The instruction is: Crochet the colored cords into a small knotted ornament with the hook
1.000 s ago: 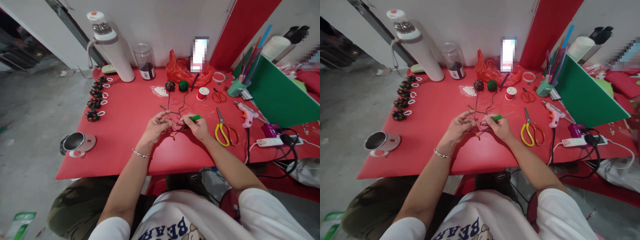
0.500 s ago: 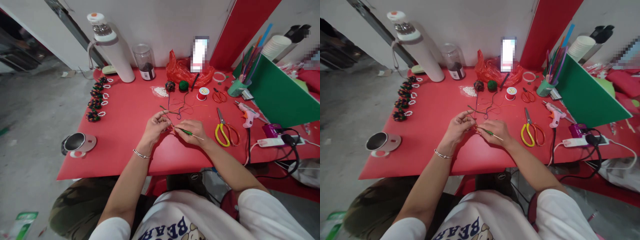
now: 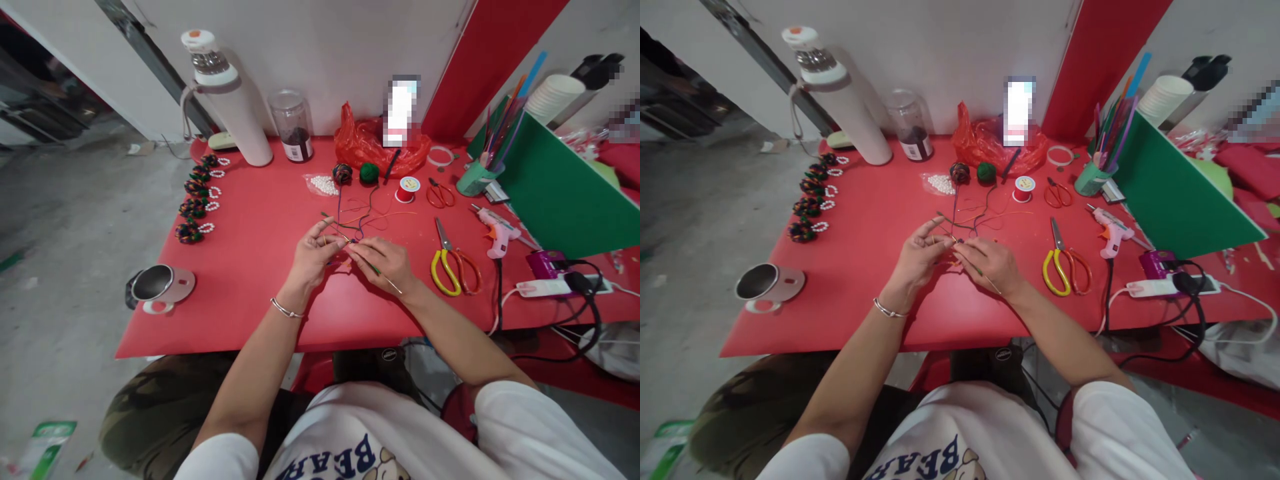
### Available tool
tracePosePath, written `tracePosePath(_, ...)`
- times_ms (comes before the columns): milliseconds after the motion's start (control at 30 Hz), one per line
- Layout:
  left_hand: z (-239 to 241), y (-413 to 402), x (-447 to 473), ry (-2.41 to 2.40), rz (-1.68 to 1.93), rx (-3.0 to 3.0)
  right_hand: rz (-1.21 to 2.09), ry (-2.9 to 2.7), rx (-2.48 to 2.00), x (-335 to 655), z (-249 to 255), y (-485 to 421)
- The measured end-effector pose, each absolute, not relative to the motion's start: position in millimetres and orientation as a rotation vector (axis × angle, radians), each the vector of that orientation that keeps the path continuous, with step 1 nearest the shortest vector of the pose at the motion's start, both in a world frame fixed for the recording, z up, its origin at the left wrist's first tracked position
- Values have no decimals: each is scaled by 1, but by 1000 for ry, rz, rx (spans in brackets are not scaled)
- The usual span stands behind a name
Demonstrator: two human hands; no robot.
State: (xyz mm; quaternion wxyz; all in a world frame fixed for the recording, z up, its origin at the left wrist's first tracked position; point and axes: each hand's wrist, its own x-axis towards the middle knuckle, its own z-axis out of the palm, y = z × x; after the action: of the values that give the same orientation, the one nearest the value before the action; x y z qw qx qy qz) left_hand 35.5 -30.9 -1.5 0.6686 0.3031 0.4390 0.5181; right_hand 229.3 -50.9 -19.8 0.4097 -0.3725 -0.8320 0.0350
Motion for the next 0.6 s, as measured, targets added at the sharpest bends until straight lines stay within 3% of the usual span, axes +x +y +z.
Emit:
tracePosePath(267,0,-33,39,870,1111,520,147,-2016,-982,221,-22,-54)
tracePosePath(600,5,-30,26,965,1050,657,607,-1922,-828,241,-12,-35)
